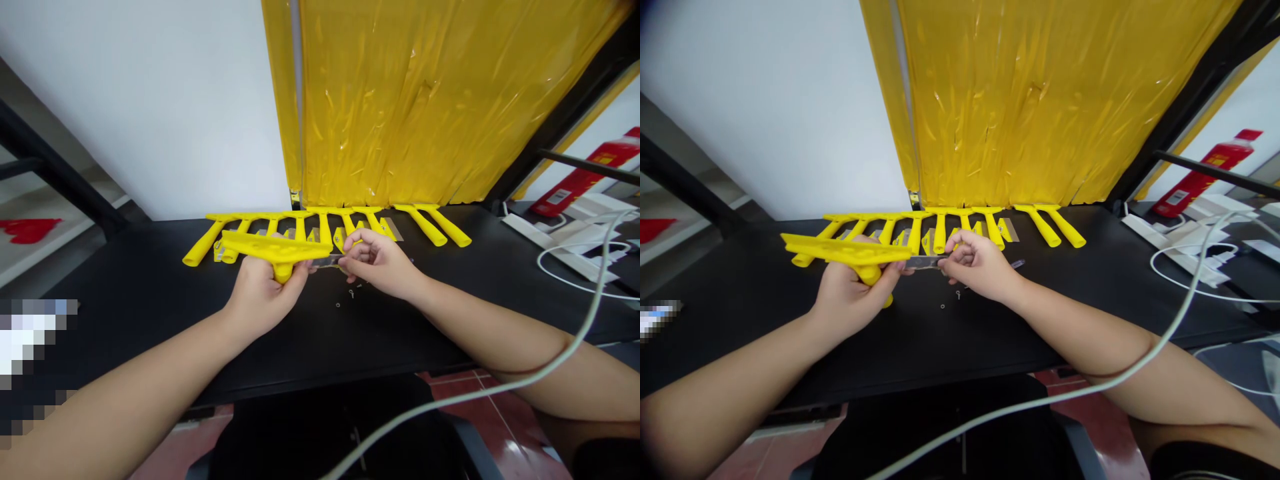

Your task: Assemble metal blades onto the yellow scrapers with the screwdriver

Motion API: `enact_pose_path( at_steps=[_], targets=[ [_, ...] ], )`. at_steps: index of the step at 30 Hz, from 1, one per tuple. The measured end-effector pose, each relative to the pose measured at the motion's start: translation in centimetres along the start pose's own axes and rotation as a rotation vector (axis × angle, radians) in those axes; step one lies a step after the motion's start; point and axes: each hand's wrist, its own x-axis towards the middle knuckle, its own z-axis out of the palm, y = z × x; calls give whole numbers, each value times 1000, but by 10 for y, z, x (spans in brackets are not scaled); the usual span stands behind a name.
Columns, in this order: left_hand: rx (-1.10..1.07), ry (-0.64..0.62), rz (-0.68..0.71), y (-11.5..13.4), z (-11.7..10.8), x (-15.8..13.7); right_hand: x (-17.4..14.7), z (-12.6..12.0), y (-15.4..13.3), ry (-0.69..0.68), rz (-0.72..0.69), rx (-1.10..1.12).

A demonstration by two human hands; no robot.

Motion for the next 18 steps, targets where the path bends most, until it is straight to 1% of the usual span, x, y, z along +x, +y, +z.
enact_pose_path(
  at_steps=[3, 6, 8, 14, 18],
  targets=[
    [-45, 14, -86, 0, 2, 0, -3, 2, -2, 43, -74, -12],
    [-118, 27, -179, -2, 5, -2, -4, 3, -1, 57, -156, -97],
    [-160, 30, -215, -3, 7, -2, -4, 3, 1, 67, -192, -147],
    [-226, 38, -236, -4, 9, -2, -2, 1, 5, 74, -242, -198],
    [-245, 42, -238, 0, 8, 0, -2, 1, 6, 66, -282, -212]
  ],
)
